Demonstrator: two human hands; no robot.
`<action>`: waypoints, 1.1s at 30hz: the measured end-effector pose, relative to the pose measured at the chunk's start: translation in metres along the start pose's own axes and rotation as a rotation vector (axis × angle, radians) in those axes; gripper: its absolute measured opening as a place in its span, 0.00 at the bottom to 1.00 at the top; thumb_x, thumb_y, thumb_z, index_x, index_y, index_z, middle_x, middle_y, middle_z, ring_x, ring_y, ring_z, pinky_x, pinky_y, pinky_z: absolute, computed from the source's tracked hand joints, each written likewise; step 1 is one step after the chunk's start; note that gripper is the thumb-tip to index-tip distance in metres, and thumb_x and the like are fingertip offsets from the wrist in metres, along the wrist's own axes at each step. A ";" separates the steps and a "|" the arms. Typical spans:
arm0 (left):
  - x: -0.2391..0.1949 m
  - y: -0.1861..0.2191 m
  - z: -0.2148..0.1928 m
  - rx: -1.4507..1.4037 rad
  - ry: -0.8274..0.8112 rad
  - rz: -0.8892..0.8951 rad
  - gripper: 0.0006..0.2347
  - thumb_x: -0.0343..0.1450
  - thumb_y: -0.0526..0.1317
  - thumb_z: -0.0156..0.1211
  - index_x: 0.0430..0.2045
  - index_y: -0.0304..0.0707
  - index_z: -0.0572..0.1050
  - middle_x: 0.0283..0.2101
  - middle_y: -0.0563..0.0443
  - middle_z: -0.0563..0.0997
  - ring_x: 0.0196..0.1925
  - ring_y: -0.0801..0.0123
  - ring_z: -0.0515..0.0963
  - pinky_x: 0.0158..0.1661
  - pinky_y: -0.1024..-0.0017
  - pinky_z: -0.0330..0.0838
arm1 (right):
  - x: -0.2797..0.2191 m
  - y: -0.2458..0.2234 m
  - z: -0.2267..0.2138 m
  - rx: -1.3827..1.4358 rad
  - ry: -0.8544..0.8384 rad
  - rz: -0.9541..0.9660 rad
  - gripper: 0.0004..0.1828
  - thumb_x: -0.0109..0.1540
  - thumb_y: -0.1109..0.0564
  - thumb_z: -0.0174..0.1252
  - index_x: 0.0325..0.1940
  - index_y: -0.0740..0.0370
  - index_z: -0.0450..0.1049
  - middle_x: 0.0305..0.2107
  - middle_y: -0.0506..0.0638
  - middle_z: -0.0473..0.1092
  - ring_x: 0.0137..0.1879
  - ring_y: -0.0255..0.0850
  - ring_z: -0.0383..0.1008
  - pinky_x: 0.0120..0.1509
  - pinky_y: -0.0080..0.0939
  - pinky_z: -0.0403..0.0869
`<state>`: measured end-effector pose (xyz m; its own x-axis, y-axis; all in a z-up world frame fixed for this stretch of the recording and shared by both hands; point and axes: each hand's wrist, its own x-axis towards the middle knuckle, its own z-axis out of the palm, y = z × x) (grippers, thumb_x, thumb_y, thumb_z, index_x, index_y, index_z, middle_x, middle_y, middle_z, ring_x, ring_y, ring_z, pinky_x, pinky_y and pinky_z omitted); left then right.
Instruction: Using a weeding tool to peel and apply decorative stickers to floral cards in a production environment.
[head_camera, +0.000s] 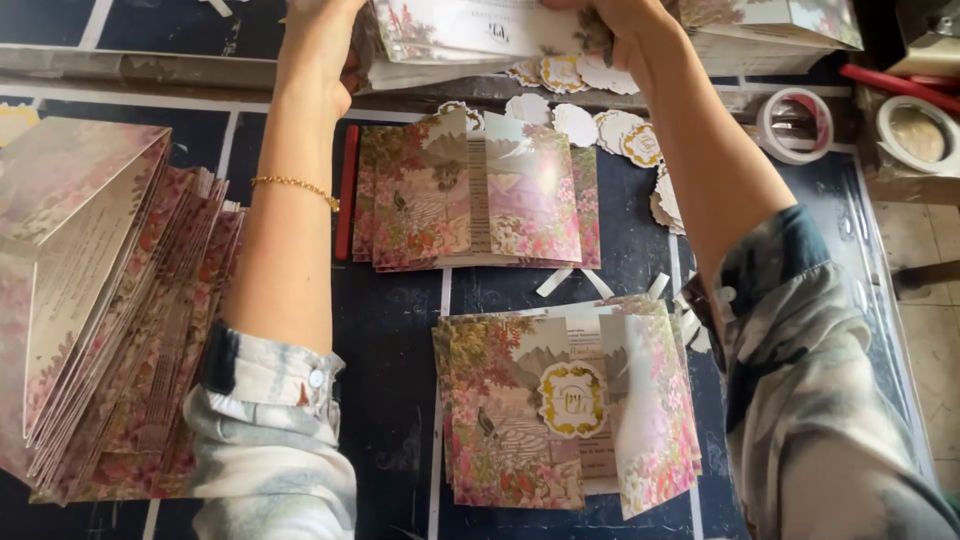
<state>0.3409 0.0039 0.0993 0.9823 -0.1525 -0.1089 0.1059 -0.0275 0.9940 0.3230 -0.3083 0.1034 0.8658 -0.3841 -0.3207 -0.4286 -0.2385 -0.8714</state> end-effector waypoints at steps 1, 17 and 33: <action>-0.010 0.005 0.003 0.054 -0.047 -0.016 0.35 0.58 0.61 0.64 0.60 0.52 0.64 0.71 0.47 0.61 0.71 0.49 0.61 0.60 0.50 0.58 | -0.007 0.014 0.000 0.017 0.008 0.044 0.20 0.45 0.42 0.74 0.35 0.43 0.74 0.29 0.33 0.78 0.33 0.23 0.80 0.39 0.23 0.81; -0.086 0.009 -0.013 0.087 -0.242 0.577 0.19 0.64 0.23 0.69 0.38 0.42 0.66 0.38 0.53 0.76 0.42 0.68 0.79 0.57 0.64 0.79 | -0.087 0.068 -0.035 0.323 -0.243 -0.529 0.31 0.48 0.67 0.72 0.51 0.56 0.67 0.46 0.50 0.76 0.56 0.50 0.78 0.54 0.52 0.86; -0.128 -0.098 -0.015 0.656 0.079 0.886 0.19 0.68 0.25 0.70 0.47 0.31 0.66 0.57 0.37 0.69 0.61 0.48 0.68 0.53 0.58 0.69 | -0.125 0.130 -0.066 -0.781 0.048 -1.179 0.20 0.70 0.70 0.51 0.65 0.65 0.60 0.48 0.63 0.71 0.34 0.58 0.74 0.31 0.56 0.73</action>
<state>0.2074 0.0409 0.0156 0.6795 -0.3146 0.6628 -0.7196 -0.4618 0.5186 0.1415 -0.3497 0.0544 0.8085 0.3579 0.4672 0.4848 -0.8551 -0.1838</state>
